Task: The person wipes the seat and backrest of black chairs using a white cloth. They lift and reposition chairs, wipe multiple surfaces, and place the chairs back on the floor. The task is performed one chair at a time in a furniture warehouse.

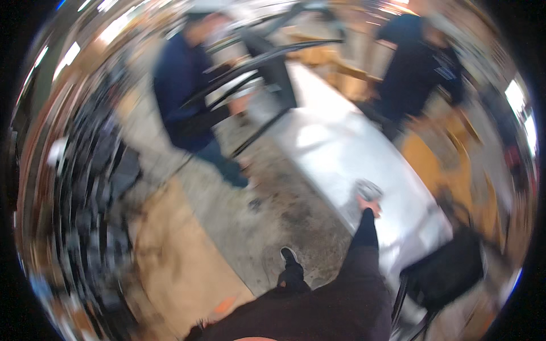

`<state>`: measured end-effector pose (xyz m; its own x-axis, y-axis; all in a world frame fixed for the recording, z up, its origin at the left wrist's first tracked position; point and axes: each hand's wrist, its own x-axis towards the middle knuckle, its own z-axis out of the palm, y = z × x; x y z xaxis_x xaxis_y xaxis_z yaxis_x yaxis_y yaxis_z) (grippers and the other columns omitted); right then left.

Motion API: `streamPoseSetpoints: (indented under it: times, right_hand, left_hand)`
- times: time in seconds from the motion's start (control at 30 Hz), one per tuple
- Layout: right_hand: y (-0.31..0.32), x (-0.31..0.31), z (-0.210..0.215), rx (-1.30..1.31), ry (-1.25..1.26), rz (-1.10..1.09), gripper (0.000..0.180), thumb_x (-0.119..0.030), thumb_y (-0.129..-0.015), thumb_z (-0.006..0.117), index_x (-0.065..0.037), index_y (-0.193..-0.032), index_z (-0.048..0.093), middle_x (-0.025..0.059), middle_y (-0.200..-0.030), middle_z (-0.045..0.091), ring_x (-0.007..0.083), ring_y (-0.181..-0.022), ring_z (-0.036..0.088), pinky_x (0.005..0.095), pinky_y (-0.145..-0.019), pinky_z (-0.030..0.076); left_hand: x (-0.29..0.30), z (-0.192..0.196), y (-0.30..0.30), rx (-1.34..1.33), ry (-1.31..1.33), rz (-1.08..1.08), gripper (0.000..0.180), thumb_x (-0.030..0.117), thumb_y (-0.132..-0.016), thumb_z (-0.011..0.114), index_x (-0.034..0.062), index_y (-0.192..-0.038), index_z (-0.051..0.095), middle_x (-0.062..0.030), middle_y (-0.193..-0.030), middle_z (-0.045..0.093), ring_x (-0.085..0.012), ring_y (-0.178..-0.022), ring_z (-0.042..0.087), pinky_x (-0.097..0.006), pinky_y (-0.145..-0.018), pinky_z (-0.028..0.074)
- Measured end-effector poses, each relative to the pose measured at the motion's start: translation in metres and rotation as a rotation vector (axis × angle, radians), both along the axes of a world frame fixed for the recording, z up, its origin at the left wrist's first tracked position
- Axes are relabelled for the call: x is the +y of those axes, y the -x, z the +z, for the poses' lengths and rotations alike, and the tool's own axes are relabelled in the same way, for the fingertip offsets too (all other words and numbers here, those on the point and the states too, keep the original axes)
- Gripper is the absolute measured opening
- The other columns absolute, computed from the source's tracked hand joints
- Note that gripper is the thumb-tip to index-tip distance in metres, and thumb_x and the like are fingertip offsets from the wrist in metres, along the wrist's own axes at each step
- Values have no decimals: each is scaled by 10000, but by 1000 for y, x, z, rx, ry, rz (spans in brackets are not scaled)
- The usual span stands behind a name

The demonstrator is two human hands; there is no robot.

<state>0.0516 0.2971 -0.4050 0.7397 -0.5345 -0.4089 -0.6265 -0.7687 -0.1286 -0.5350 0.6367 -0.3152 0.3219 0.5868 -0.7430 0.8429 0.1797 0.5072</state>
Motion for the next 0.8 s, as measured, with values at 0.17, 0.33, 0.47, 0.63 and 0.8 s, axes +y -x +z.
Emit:
streamPoseSetpoints:
  times: [0.17,0.33,0.47,0.63,0.8]
  right_hand:
    - [-124,113,-12,-459,-728,225,656,-249,-800,751,-48,-1380,520,156,-1255,636,253,-1089,618,405,-902,517]
    - [-161,252,43,-486,-427,483,743,-387,-783,710,-91,-1425,483,198,-1291,606,342,-1073,630,464,-923,499]
    - [-45,350,42,-902,-32,719,677,-361,-760,700,-116,-1366,522,182,-1266,596,361,-1169,574,487,-973,455]
    - [209,412,-18,-166,-1,1131,584,-289,-802,670,-91,-1327,512,190,-1182,614,421,-1035,621,524,-886,506]
    - [456,469,-25,948,-25,2175,428,-390,-909,555,-96,-1198,668,202,-1173,675,385,-1100,631,448,-930,490]
  left_hand:
    - [-25,41,72,272,145,273,447,427,-913,627,48,-678,634,-102,-546,643,-168,-454,628,-320,-426,504]
    - [-74,69,90,226,261,699,389,380,-890,604,49,-686,595,-125,-566,638,-216,-433,616,-338,-417,499]
    - [-104,73,119,194,411,1018,329,358,-880,605,59,-743,606,-146,-604,634,-241,-448,627,-367,-411,500]
    - [-109,35,170,-1,168,769,294,319,-864,597,57,-754,671,-154,-671,672,-249,-542,672,-424,-482,526]
    - [-41,4,263,315,-454,467,263,264,-856,590,58,-765,726,-168,-716,705,-258,-546,678,-439,-486,525]
